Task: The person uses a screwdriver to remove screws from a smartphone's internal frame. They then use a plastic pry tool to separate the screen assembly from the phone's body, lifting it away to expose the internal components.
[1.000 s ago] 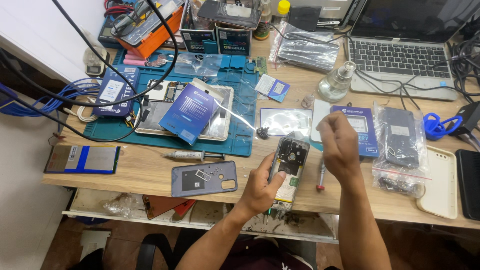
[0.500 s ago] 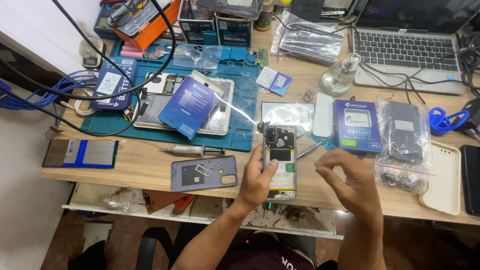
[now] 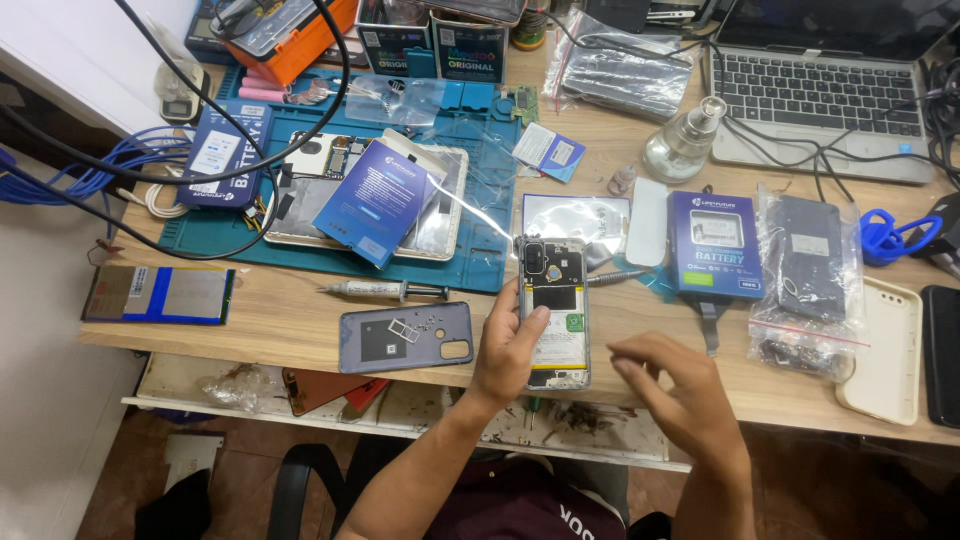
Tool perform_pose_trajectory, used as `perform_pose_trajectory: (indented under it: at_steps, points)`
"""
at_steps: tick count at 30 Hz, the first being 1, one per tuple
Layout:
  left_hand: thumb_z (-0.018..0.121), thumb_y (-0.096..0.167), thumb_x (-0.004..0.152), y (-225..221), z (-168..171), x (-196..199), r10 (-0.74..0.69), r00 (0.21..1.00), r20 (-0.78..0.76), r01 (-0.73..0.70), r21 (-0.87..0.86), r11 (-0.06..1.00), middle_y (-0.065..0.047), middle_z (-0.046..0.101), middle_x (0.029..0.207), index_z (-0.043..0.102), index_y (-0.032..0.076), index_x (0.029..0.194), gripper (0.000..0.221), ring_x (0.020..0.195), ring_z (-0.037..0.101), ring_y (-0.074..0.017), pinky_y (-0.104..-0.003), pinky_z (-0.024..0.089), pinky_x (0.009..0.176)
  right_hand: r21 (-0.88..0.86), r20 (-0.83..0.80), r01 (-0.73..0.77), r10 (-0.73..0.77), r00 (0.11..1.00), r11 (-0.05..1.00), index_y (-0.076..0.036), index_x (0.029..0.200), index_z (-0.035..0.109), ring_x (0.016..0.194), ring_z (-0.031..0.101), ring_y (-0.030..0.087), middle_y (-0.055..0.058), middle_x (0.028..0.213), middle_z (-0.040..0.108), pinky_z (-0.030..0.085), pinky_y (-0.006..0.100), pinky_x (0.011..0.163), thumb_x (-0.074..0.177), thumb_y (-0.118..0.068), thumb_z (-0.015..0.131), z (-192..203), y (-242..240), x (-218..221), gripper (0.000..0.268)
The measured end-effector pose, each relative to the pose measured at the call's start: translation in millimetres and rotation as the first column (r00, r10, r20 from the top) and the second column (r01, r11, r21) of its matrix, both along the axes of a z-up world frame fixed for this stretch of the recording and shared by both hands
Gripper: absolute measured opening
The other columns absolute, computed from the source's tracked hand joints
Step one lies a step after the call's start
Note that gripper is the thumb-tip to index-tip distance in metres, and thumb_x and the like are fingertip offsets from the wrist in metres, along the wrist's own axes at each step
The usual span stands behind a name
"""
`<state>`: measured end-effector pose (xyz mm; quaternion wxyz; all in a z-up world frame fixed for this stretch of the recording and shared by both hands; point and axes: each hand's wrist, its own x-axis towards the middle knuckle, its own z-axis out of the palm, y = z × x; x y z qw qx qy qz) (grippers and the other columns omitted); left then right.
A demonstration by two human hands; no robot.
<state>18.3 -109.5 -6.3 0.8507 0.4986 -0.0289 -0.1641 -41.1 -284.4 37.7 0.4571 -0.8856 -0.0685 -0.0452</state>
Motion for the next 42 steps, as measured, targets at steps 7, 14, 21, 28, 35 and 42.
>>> perform_pose_trajectory:
  at_steps: [7, 14, 21, 28, 35, 42]
  points:
    - [0.045, 0.013, 0.090, 1, 2, -5, 0.009, 0.981, 0.194, -0.028, 0.093, 0.995, -0.022, 0.064, 0.097, 0.039, 0.000, 0.130, 0.042, 0.087, 0.063, -0.0205, -0.039, 0.051, 0.080, 0.284, -0.169, 0.329, -0.290, 0.942, 0.901, -0.005, 0.095, 0.069, 0.070, 0.066, 0.019, 0.014, 0.079, 0.069, 0.054, 0.029, 0.060, 0.080, -0.011, 0.064, -20, 12, 43, 0.016]
    - [0.046, 0.012, 0.090, 1, 2, -4, 0.018, 0.974, 0.227, -0.052, 0.143, 0.988, -0.019, 0.066, 0.089, 0.044, 0.002, 0.128, 0.040, 0.080, 0.062, -0.0164, -0.036, 0.052, 0.076, 0.589, -0.224, 0.340, -0.257, 0.940, 0.733, 0.003, 0.088, 0.065, 0.049, 0.054, 0.012, 0.013, 0.063, 0.060, 0.045, 0.022, 0.041, 0.081, -0.007, 0.065, -47, 15, 59, 0.013]
    - [0.044, 0.013, 0.091, 2, 0, -3, -0.026, 0.982, 0.186, 0.005, 0.114, 0.993, -0.022, 0.065, 0.094, 0.041, 0.001, 0.129, 0.040, 0.081, 0.062, -0.0190, -0.038, 0.051, 0.076, 0.509, -0.237, 0.383, -0.302, 0.923, 0.771, 0.004, 0.082, 0.064, 0.046, 0.058, 0.018, 0.017, 0.060, 0.060, 0.045, 0.024, 0.037, 0.085, -0.007, 0.060, -51, 13, 59, 0.013]
    - [0.043, 0.015, 0.091, 1, -10, 0, -0.018, 0.993, 0.118, 0.018, 0.002, 1.000, -0.024, 0.063, 0.096, 0.037, -0.001, 0.131, 0.043, 0.083, 0.062, -0.0206, -0.038, 0.052, 0.077, 0.555, -0.271, 0.409, -0.307, 0.912, 0.725, 0.004, 0.092, 0.063, 0.050, 0.060, 0.018, 0.016, 0.065, 0.061, 0.045, 0.021, 0.037, 0.095, -0.015, 0.043, -43, 20, 38, 0.027]
    - [0.031, 0.028, 0.097, 3, -1, 0, 0.070, 0.982, 0.174, -0.086, 0.086, 0.993, -0.030, 0.047, 0.123, 0.033, -0.007, 0.134, 0.051, 0.115, 0.046, -0.0338, -0.049, 0.036, 0.099, 0.561, -0.173, 0.265, -0.202, 0.964, 0.784, 0.003, 0.109, 0.059, 0.040, 0.051, 0.013, 0.014, 0.062, 0.058, 0.043, 0.023, 0.035, 0.084, -0.005, 0.055, -56, 23, 10, 0.026]
    - [0.020, 0.036, 0.098, 0, -3, -4, 0.040, 0.982, 0.184, -0.047, 0.034, 0.998, -0.024, 0.042, 0.131, 0.027, -0.005, 0.138, 0.057, 0.122, 0.042, -0.0312, -0.045, 0.032, 0.103, 0.556, -0.134, 0.265, -0.230, 0.964, 0.788, 0.002, 0.112, 0.059, 0.042, 0.048, 0.008, 0.011, 0.067, 0.060, 0.042, 0.020, 0.038, 0.083, -0.005, 0.057, -55, 28, 8, 0.030]
